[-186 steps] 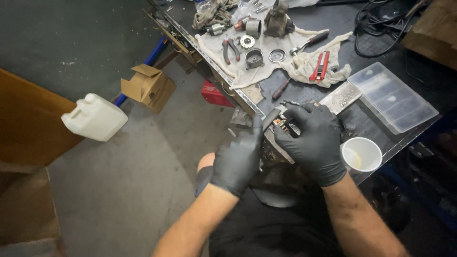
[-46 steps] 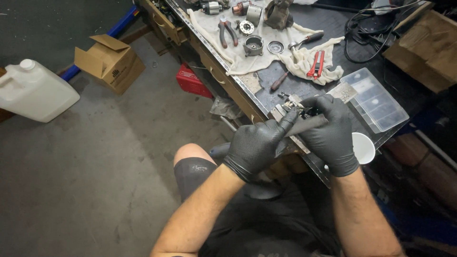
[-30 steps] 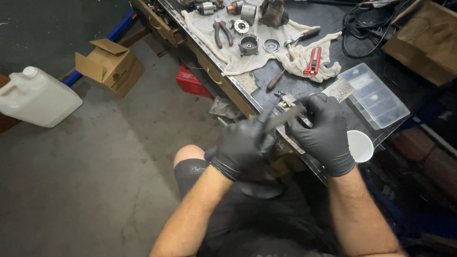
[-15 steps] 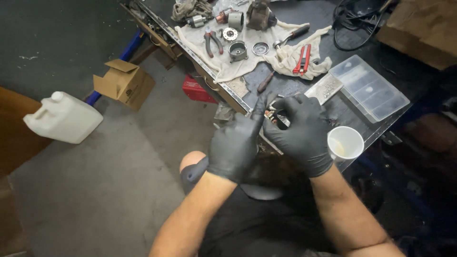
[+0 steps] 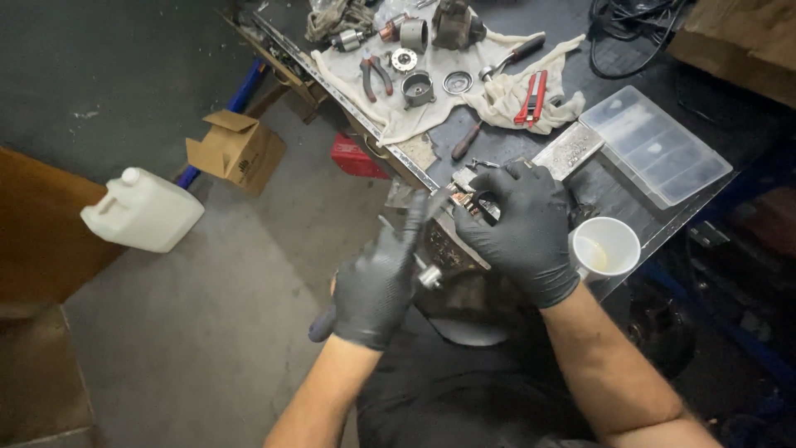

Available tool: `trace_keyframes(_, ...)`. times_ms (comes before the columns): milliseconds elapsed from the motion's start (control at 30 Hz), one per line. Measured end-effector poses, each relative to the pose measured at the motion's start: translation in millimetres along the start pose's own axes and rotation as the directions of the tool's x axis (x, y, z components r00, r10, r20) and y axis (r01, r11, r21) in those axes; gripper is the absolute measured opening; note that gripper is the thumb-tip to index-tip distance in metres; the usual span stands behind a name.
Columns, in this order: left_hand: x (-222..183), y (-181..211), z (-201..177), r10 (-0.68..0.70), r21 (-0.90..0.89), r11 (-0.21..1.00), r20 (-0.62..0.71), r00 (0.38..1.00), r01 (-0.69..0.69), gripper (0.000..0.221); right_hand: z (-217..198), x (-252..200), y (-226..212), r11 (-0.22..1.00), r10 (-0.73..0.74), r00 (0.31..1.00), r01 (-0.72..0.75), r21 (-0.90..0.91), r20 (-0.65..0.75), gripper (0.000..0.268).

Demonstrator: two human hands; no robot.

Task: Filing a metal component held in a vise and cleaning it with a small tool

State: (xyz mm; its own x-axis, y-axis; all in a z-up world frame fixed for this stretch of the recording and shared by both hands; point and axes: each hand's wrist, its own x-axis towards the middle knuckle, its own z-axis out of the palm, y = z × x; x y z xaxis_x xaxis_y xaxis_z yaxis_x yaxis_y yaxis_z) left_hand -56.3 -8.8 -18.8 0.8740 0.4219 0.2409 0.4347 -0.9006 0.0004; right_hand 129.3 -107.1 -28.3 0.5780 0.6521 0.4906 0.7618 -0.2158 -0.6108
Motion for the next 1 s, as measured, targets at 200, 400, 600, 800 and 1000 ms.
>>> trace_keyframes(200, 19.6, -7.6, -9.2, -0.380, -0.320, 0.830, 0.278, 0.883, 0.457, 0.034, -0.5, 0.6, 1.5, 1.000, -0.024, 0.999, 0.024, -0.005, 0.028, 0.033)
trace_keyframes(400, 46.8, 11.5, -24.2, -0.282, -0.383, 0.865, 0.164, 0.945, 0.325, 0.043, -1.6, 1.2, -0.7, 0.999, -0.033, 0.999, 0.033, -0.027, 0.001, 0.035)
trace_keyframes(600, 60.5, 20.4, -6.6, -0.364, -0.337, 0.838, 0.237, 0.901, 0.428, 0.049, 0.6, 3.8, 5.1, 0.999, -0.043, 0.999, 0.044, -0.021, 0.018, 0.032)
trace_keyframes(800, 69.1, 24.7, -5.9, -0.411, -0.308, 0.845, 0.152, 0.899, 0.438, 0.053, 5.1, 0.0, 6.3, 0.999, -0.040, 0.999, 0.040, -0.022, 0.005, 0.035)
trace_keyframes(1000, 62.1, 29.7, -8.9, -0.372, -0.206, 0.889, 0.201, 0.906, 0.410, 0.046, 1.9, -0.8, 6.5, 0.999, -0.043, 0.999, 0.043, -0.010, -0.002, 0.033)
